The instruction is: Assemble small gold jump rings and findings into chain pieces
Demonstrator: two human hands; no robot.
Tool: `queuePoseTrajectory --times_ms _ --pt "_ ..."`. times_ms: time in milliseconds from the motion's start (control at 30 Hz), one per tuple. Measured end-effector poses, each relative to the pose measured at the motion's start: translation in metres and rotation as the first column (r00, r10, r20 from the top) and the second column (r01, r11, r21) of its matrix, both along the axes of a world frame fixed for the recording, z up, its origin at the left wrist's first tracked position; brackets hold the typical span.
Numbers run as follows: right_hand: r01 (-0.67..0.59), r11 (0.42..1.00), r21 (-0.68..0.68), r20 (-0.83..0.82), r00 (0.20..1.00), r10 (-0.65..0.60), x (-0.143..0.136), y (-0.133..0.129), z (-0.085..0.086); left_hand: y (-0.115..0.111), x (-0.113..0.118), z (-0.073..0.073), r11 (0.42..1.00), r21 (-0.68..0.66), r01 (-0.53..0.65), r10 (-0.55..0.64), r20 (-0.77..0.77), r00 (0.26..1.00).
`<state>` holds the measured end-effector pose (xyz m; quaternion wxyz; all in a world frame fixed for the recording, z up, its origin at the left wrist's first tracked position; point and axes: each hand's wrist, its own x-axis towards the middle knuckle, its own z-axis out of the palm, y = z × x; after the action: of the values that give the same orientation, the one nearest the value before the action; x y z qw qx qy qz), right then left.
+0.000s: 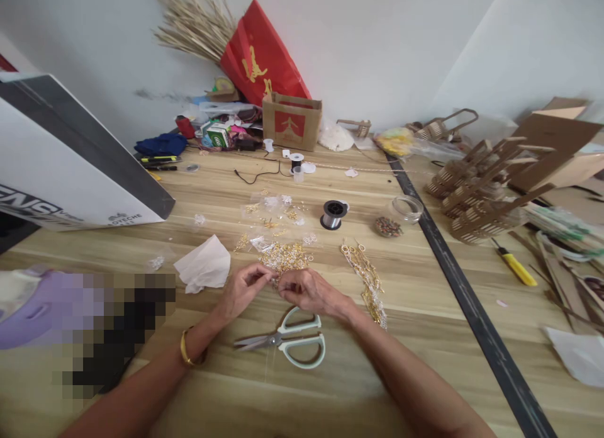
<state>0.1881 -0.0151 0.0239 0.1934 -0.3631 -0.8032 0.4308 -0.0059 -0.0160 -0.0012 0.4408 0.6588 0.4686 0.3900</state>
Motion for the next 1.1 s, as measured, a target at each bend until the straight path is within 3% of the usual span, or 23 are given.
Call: queuePoseTrajectory --times_ms 167,367,533,700,867,1000,1100 --pt "-0.022 1.000 0.023 0.047 0.999 0.021 0.003 0.000 0.004 0.001 0.001 0.003 0.993 -0.109 0.045 -0.033 0.107 0.994" --pt "-0.067 0.992 0.104 0.139 0.989 0.052 0.005 0.002 0.008 0.001 0.002 0.006 0.994 -0.106 0.032 -0.019 0.120 0.993" --pt "-0.007 0.979 0.205 0.244 0.969 -0.044 0.007 0.004 0.005 0.000 0.001 0.003 0.994 -0.107 0.013 -0.001 0.110 0.994" --pt "0.086 0.975 0.203 0.232 0.964 -0.133 0.008 0.004 0.002 -0.001 0.001 -0.003 0.994 -0.095 0.061 -0.053 0.090 0.995" --pt "0.188 0.974 0.126 0.187 0.960 -0.210 0.007 0.002 0.006 -0.001 0.001 -0.006 0.991 -0.110 0.074 -0.061 0.120 0.991" --pt "0.217 0.974 -0.065 0.076 0.974 -0.212 -0.002 -0.007 0.012 -0.002 0.003 -0.005 0.994 -0.089 0.065 -0.056 0.093 0.994" --pt "0.233 0.942 -0.242 -0.072 0.964 -0.257 -0.011 -0.012 0.007 -0.004 0.004 -0.002 0.996 -0.070 0.052 -0.048 0.050 0.998"
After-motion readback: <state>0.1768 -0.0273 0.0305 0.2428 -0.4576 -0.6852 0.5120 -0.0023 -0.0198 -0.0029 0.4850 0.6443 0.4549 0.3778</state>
